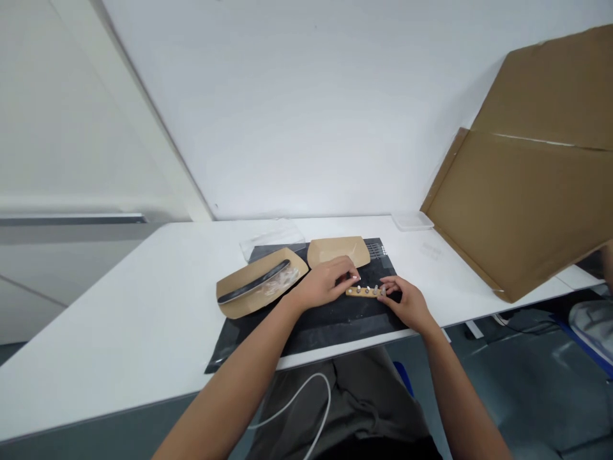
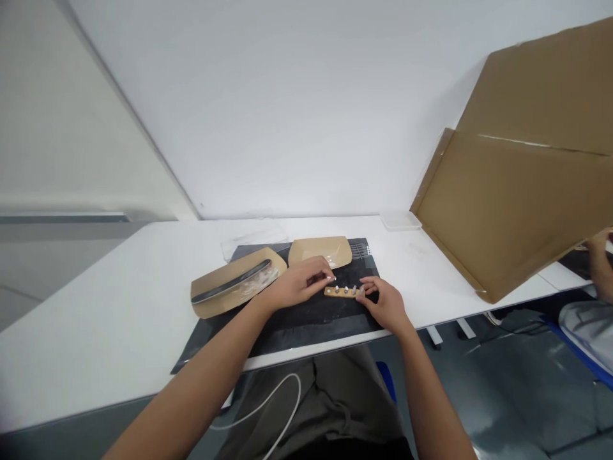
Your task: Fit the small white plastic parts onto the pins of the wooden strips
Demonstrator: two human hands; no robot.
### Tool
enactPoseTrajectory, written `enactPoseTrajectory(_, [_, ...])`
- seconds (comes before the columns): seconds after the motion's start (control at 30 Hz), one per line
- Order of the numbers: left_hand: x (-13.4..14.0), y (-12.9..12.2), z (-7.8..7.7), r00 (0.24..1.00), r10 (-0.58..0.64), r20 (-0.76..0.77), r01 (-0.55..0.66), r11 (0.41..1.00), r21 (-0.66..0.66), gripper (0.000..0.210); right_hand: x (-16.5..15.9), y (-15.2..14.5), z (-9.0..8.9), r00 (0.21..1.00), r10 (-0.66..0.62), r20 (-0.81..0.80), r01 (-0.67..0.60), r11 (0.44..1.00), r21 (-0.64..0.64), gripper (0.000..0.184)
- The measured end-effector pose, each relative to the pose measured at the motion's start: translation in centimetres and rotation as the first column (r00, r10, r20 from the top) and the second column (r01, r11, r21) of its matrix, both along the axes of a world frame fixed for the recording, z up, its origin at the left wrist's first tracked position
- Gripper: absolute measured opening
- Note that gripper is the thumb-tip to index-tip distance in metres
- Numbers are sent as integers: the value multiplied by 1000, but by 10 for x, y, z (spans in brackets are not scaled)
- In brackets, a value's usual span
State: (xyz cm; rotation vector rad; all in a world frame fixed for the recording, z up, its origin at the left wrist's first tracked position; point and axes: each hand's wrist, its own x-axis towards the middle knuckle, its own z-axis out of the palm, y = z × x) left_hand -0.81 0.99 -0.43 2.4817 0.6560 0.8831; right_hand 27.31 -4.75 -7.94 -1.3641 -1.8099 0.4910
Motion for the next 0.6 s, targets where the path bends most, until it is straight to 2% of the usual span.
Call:
enactPoseTrajectory(0.17, [1, -1, 7, 974, 113, 194, -102, 993, -64, 22, -5, -12, 7, 1000, -4, -3, 4, 997, 81, 63])
enactPoseTrajectory(0.3, [3, 4, 15, 952, 166, 255, -133, 981, -142, 20, -13, -15, 29, 998, -35, -53, 49, 956, 290, 43])
enactPoseTrajectory(0.37, [5, 6, 16, 949, 163, 268, -121, 979, -167, 20, -20, -4, 51, 999, 45, 4, -44, 952, 303, 29])
enactPoseTrajectory(0.43, [8, 7, 12, 939, 182, 293, -130, 974, -188, 19, -30, 17, 74, 985, 158, 69, -171, 945, 279, 28])
enactPoseTrajectory(0.5, [9, 5, 4, 907, 240, 346, -176, 963, -205, 21, -42, 42, 93, 944, 308, 122, -329, 915, 235, 25])
enactPoseTrajectory(0.6, [8, 1, -9, 828, 314, 465, -242, 947, -209, 19, -59, 72, 103, 877, 463, 126, -479, 862, 165, 22])
